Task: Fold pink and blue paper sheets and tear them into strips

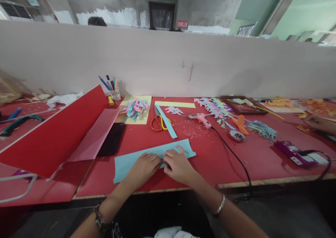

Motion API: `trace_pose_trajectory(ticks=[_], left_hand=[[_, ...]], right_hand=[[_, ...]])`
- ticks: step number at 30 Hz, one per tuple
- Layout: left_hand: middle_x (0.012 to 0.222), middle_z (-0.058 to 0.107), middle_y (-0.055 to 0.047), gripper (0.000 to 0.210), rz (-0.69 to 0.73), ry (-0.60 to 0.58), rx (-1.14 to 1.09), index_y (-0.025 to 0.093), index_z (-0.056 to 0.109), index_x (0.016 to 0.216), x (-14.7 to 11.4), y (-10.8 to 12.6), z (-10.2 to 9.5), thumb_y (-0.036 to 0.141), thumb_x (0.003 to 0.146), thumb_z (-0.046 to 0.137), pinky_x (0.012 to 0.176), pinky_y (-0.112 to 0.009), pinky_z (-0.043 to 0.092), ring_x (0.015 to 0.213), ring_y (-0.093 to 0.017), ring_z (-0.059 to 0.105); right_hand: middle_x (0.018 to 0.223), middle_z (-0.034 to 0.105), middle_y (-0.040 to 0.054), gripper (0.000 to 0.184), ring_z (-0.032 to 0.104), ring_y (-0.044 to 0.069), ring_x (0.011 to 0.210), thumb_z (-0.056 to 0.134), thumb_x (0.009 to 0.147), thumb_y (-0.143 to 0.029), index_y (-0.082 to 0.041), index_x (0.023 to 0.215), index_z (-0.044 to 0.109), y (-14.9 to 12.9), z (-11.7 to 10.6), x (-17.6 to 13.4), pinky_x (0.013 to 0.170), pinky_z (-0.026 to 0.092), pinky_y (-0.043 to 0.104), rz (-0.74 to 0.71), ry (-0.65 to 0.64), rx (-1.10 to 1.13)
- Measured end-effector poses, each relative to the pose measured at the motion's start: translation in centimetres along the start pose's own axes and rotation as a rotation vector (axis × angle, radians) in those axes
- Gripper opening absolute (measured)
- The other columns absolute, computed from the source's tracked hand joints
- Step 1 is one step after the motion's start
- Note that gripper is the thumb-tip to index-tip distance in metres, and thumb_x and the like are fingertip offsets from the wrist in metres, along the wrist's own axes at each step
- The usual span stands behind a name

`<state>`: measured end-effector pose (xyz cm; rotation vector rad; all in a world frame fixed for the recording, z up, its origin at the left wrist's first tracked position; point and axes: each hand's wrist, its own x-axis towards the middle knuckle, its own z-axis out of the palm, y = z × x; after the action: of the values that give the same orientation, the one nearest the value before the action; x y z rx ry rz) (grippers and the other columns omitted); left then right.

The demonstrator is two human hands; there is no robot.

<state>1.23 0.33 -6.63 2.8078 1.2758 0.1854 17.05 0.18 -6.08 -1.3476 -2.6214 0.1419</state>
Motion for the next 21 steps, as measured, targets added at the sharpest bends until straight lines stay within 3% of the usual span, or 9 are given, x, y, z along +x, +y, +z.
trace_pose_trajectory(ticks=[11, 21], left_hand=[[0.069, 0.060, 0.001, 0.008, 0.028, 0.023, -0.093, 0.016, 0.056, 0.073, 0.0, -0.1, 0.7, 0.020, 0.079, 0.052, 0.057, -0.025, 0.034, 0.064, -0.014, 0.056], [0.068, 0.059, 0.001, 0.017, 0.030, 0.055, -0.099, 0.017, 0.056, 0.073, -0.3, -0.1, 0.9, 0.023, 0.084, 0.044, 0.059, -0.025, 0.034, 0.065, -0.013, 0.054]], right_hand=[[0.072, 0.055, -0.0010, 0.007, 0.048, 0.013, 0.073, 0.046, 0.066, -0.014, -0.018, 0.065, 0.051, 1.5, -0.3, -0.4, 0.084, 0.025, 0.034, -0.035, -0.024, 0.077], [0.072, 0.054, -0.0021, 0.012, 0.048, 0.012, 0.073, 0.044, 0.064, -0.008, -0.018, 0.063, 0.050, 5.7, -1.2, -3.6, 0.085, 0.022, 0.034, 0.176, 0.092, 0.114]])
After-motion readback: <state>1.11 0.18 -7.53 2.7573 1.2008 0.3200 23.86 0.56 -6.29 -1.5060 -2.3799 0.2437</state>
